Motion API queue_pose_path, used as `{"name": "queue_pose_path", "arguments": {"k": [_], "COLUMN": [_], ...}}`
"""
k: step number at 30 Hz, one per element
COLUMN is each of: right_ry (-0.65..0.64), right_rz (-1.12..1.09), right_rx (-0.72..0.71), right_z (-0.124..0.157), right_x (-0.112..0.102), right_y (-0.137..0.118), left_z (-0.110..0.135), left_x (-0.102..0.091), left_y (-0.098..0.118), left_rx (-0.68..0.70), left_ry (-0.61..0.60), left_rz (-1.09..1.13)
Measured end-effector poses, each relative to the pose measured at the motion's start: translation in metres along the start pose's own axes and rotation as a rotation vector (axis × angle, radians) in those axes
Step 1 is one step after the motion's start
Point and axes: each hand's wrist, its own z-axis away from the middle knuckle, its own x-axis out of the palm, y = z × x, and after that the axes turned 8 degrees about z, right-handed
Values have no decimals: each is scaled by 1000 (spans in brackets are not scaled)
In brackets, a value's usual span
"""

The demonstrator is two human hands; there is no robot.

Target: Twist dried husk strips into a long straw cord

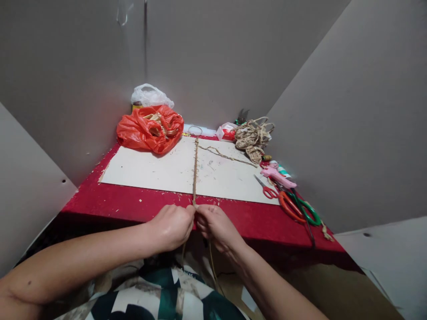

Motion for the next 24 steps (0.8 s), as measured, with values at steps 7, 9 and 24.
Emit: {"name": "queue_pose_path", "arguments": {"k": [7,9,24], "right_ry": [-26,-49,-204], "right_rz": [-57,-93,172], "right_rx": [28,24,-19], "right_z": [3,4,2], "right_x": [-3,-7,-26], "right_y": [0,1,-11], "left_z": [20,23,-35], "left_x": [10,3,8], "left_y": [12,7,-19], "left_rx": [120,113,-84], "left_ry": [-103,-78,-100], "left_rz": [-73,85,1048]}}
